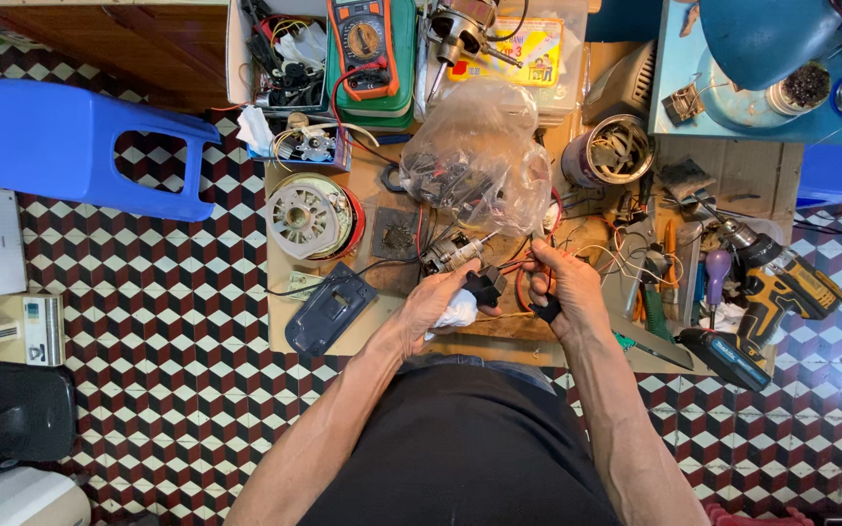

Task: The person works at a cluttered electronics repair bench. They connect multimeter test leads to a small electronic component, handle and reposition wires and a circuit board inside a metal housing, and use a heat gun on the board while probing it with the multimeter.

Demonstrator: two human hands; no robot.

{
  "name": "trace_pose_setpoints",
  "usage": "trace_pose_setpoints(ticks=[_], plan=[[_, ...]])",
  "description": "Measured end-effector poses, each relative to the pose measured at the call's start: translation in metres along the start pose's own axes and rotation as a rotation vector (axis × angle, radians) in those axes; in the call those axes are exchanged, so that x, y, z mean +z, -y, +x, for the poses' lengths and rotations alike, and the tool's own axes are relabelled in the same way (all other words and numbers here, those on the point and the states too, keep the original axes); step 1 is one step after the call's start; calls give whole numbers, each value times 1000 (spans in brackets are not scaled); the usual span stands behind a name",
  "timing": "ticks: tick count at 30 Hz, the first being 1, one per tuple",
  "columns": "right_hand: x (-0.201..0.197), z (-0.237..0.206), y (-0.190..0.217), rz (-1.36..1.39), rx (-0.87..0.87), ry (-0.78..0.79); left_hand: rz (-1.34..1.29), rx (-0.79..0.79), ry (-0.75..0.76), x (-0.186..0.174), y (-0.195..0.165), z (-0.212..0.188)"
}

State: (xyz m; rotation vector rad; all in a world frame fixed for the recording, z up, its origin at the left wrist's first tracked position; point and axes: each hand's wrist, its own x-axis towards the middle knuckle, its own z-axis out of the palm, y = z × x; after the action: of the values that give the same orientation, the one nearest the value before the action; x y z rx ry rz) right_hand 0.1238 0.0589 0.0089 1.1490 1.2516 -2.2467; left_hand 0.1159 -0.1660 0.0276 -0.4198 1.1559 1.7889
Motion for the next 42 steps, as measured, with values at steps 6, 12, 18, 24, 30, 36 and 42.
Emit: trace_pose_setpoints(ticks=[6,12,18,24,30,36,42], plan=[[-5,8,-9,-29,26,-10,-129,-5,62,-4,6,3],[-6,16,-22,-53,118,4,-431,-92,54,4,14,7],[-2,19,-30,-58,133,-72,-541,-75,123,10,20,15],[-1,5,-13,-43,-88,20,159,7,-69,2,22,17],[9,-47,-6,-573,-449,-57,508,186,-38,-6,21,20],[35,-57,-20,-693,-757,17,704,766,-194,14,28,28],[40,-55,-17,-513,-455,-33,558,363,-124,6,9,24]])
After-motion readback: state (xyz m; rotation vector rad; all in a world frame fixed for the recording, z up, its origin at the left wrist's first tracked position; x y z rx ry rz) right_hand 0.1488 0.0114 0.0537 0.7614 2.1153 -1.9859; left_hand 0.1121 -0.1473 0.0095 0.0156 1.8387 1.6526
